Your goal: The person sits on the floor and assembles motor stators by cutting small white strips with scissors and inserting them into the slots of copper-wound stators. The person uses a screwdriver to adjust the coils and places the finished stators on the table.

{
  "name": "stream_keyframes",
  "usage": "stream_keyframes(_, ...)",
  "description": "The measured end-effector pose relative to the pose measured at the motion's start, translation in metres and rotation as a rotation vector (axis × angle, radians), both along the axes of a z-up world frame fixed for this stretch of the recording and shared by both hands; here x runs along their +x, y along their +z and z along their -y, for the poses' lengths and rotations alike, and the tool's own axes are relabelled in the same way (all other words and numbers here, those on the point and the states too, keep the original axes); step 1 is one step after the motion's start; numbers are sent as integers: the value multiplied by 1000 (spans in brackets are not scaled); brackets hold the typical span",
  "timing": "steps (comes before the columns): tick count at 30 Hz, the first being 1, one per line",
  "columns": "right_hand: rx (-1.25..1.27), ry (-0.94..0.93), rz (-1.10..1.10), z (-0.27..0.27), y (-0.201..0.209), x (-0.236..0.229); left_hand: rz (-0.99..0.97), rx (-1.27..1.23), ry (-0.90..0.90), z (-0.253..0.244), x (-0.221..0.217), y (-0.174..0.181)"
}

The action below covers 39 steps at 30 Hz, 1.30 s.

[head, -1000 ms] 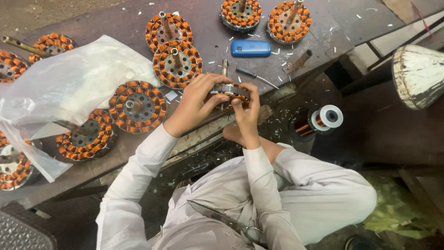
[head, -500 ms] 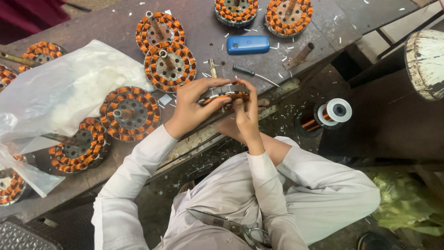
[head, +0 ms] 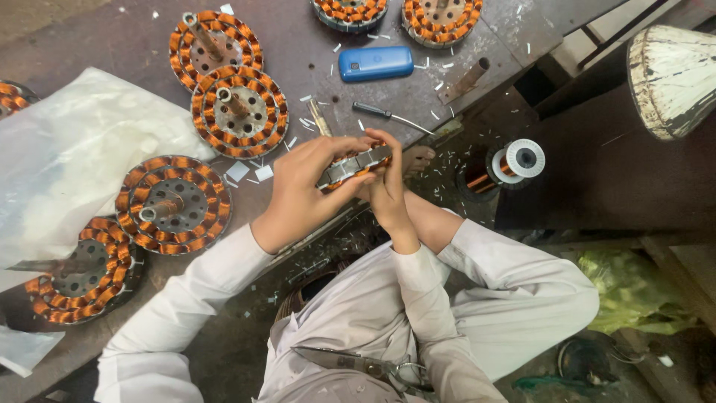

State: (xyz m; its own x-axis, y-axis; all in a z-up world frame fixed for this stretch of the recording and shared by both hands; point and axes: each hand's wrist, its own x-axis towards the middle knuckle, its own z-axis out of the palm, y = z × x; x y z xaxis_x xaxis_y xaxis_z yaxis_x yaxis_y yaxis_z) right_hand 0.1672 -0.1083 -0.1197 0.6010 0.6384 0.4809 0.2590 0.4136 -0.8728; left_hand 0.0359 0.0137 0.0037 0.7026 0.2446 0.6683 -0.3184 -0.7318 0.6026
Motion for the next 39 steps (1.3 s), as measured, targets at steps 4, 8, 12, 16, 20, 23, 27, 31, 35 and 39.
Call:
stream_keyframes(4,-49,-3,-32,5,6,0,-13,-17,-40,-4,6,4)
stream_keyframes(8,3,38,-41,0,13,-4,-7,17,-28,3,0,6)
stream_keyframes(12,-13,3,57,5,12,-6,-3,7,-67,4,-4,-2)
stream_keyframes(16,5,38,20,3,16,-6,11,25,-60,3,-3,0)
stream_keyframes(20,9,49,-7,4,16,-8,18,17,-84,4,-3,0)
stream_keyframes(23,3,59,-23,5,16,-7,21,17,-92,3,-3,0)
stream_keyframes(27,60,71,45,6,11,-7,26,14,-115,4,-5,-1)
stream_keyframes(31,46,57,-14,8,3,-6,23,0,-82,5,-4,1)
stream_keyframes(35,-13,-6,-42,9,-4,-7,-9,4,-66,-3,-2,8)
stream_keyframes(39,-74,-64,-48,7,-3,-13,-140,83,-15,-11,-9,17)
